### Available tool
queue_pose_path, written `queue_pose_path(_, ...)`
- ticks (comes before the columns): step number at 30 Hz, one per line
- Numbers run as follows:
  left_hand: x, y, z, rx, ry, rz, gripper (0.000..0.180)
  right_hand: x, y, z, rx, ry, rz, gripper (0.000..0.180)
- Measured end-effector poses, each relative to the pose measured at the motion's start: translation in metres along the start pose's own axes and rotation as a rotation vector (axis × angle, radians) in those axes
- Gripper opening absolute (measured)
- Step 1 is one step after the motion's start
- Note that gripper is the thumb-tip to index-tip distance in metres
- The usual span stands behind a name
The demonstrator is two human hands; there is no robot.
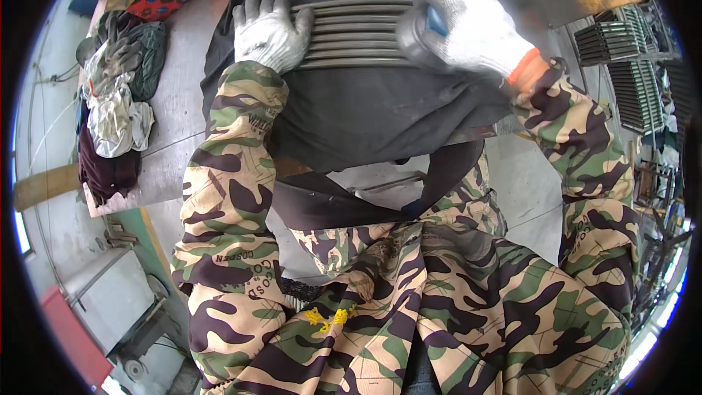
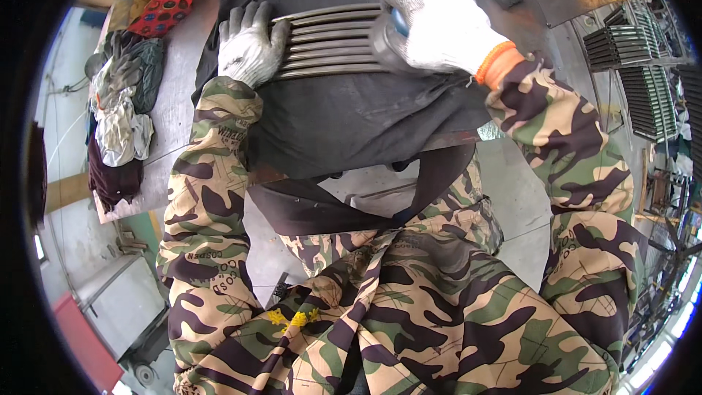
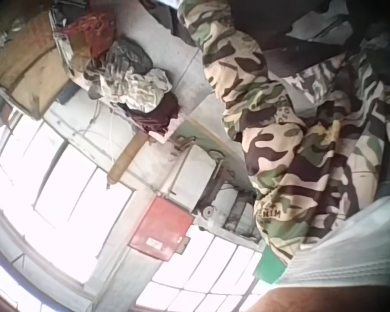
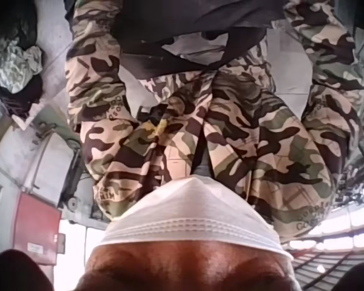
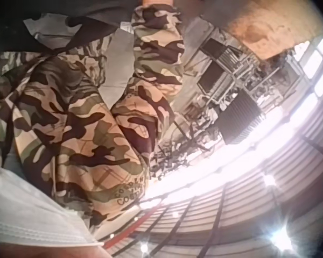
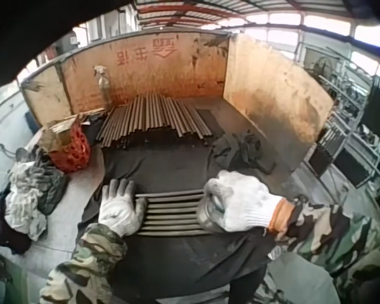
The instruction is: Polishing a set of curved metal rods using a hand-held orbital sander on a workbench.
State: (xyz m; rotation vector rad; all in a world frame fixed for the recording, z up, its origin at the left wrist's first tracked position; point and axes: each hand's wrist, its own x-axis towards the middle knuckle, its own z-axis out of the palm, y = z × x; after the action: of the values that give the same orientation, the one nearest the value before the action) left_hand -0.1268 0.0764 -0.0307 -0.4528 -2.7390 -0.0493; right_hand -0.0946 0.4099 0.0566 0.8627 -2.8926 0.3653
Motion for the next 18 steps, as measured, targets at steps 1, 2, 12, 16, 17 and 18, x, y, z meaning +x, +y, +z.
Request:
queue_pose_path(1,0.001,0.000,0.000,0.011,-0.007,0.007,0.054,-0.005,0.001,-0.001,-0.001,-0.005,0.004,0.033)
queue_pose_path(2,0.001,0.000,0.000,0.024,-0.013,0.012,0.054,-0.008,0.001,-0.002,0.000,-0.009,0.004,0.033)
queue_pose_path(12,-0.010,0.012,-0.020,-0.064,-0.138,-0.066,0.061,-0.012,0.002,-0.010,0.023,-0.023,-0.073,0.029)
queue_pose_path(16,-0.006,0.009,-0.017,-0.026,-0.083,-0.027,0.058,-0.024,0.014,-0.014,0.032,-0.010,-0.094,0.030)
queue_pose_path(17,-0.005,0.007,-0.018,-0.023,-0.105,-0.033,0.059,-0.024,0.017,-0.016,0.037,-0.018,-0.107,0.030)
queue_pose_path(18,-0.004,0.006,-0.018,-0.019,-0.126,-0.037,0.060,-0.024,0.019,-0.017,0.037,-0.022,-0.103,0.030)
